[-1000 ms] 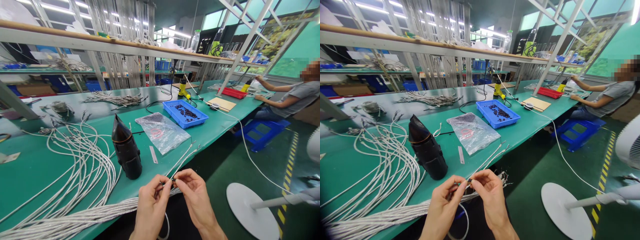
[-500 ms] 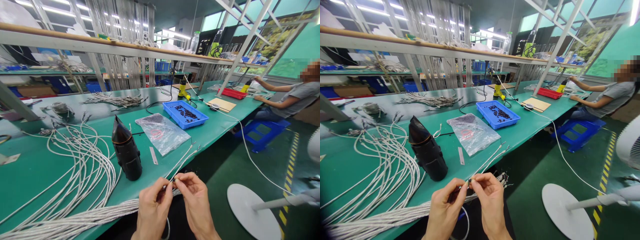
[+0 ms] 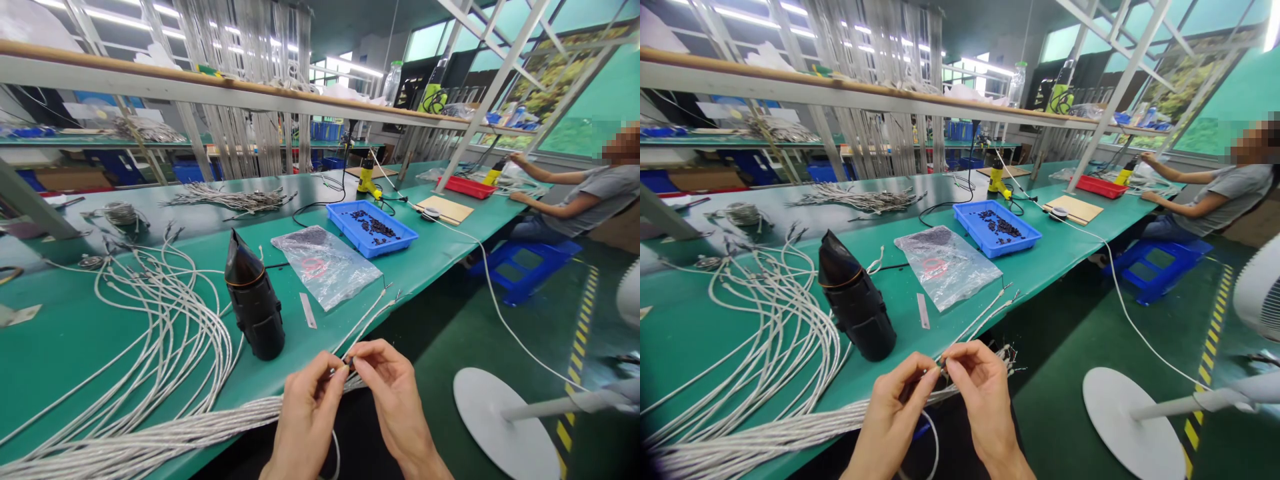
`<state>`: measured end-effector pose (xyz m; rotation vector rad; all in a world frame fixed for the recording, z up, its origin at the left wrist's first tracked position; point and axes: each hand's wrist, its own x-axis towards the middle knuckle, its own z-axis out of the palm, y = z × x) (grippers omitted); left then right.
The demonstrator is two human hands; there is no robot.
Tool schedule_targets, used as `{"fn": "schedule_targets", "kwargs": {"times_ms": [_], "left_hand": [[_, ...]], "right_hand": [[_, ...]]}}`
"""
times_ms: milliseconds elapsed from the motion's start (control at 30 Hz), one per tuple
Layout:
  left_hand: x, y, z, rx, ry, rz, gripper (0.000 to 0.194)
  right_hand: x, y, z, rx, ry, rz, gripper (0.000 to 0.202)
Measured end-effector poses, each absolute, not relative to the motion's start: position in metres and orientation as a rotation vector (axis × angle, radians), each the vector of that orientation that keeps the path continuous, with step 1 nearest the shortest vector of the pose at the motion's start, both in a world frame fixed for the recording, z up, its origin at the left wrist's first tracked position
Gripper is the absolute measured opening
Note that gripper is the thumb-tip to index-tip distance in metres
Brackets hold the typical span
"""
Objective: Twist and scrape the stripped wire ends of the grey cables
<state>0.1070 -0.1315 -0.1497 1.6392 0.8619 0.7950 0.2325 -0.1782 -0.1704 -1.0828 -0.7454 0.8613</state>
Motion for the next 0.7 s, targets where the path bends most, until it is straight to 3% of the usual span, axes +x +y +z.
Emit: {"fn": "schedule_targets", "kwargs": {"times_ms": [700], "left_hand": [[0.1096,-0.1308,-0.1512,1.301,0.710,0.670,0.033]], "right_hand": [[0.2412,-0.1790,-0.1689,-1.142,-0.859,0.788,0.006]]}}
